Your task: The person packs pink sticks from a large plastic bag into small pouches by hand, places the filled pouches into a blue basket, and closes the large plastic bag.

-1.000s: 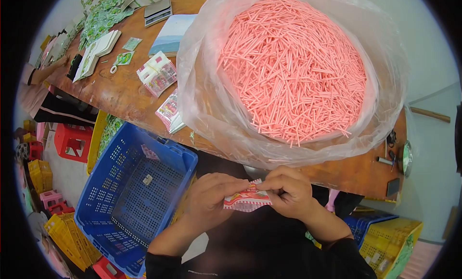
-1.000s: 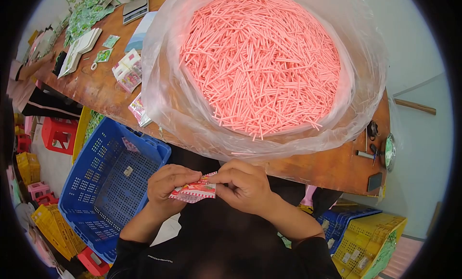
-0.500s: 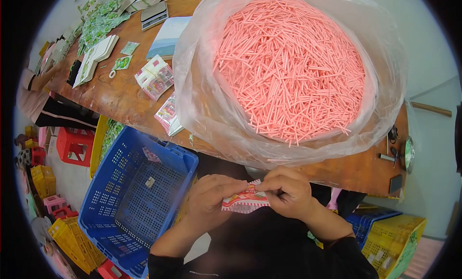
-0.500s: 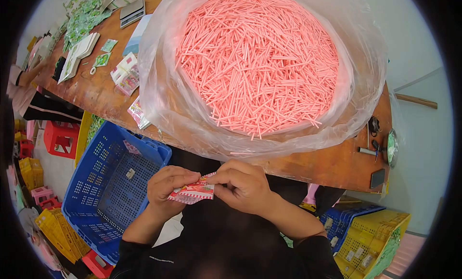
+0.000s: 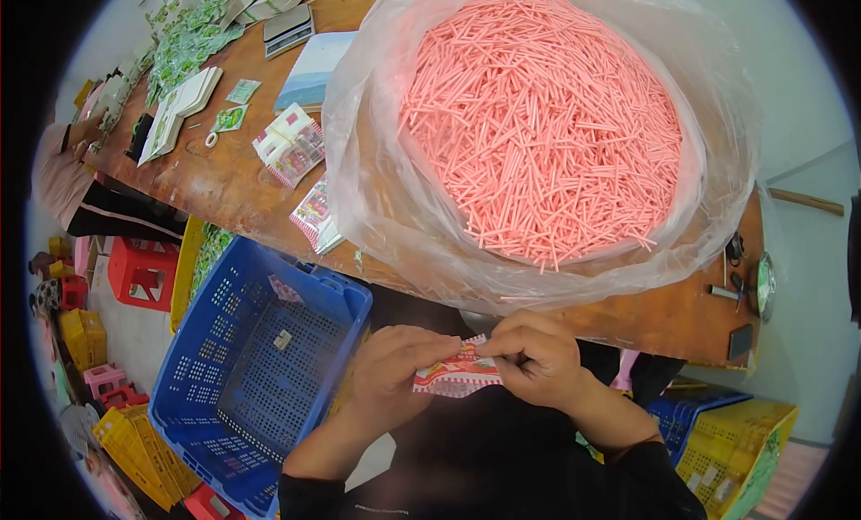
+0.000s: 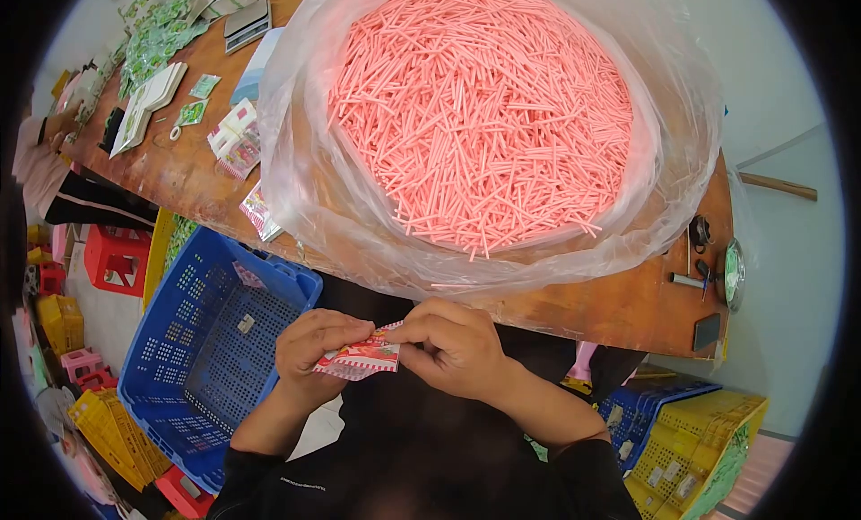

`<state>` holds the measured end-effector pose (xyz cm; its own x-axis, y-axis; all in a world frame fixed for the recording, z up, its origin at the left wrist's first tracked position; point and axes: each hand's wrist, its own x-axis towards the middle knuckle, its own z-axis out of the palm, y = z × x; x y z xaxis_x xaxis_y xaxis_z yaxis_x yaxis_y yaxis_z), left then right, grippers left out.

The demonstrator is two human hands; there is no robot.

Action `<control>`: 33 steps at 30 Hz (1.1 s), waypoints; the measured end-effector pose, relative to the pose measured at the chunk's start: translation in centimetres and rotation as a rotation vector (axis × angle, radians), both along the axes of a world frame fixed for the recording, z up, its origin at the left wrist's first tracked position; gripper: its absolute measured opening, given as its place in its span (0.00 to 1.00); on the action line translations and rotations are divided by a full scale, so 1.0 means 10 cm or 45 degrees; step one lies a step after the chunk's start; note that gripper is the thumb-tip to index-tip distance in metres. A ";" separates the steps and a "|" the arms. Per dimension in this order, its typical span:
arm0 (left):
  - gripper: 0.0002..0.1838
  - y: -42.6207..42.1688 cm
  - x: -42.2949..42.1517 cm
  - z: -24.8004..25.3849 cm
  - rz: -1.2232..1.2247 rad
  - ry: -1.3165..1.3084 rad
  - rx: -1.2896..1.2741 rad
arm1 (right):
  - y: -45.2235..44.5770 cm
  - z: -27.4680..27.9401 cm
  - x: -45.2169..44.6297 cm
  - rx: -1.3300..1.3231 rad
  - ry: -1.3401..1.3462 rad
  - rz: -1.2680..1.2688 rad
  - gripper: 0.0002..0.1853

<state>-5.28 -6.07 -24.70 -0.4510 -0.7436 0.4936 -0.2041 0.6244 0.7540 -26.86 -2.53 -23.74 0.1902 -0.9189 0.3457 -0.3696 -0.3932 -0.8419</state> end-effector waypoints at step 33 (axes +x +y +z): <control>0.16 -0.65 3.65 -5.50 1.386 -0.427 0.866 | -0.16 -0.30 -0.44 0.070 0.386 -0.526 0.08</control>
<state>31.22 -12.61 -79.72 0.5025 -0.8538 -0.1363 -0.5928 -0.4550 0.6646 -31.26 -4.09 -26.73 -0.1086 -0.9537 0.2806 -0.7153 -0.1211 -0.6883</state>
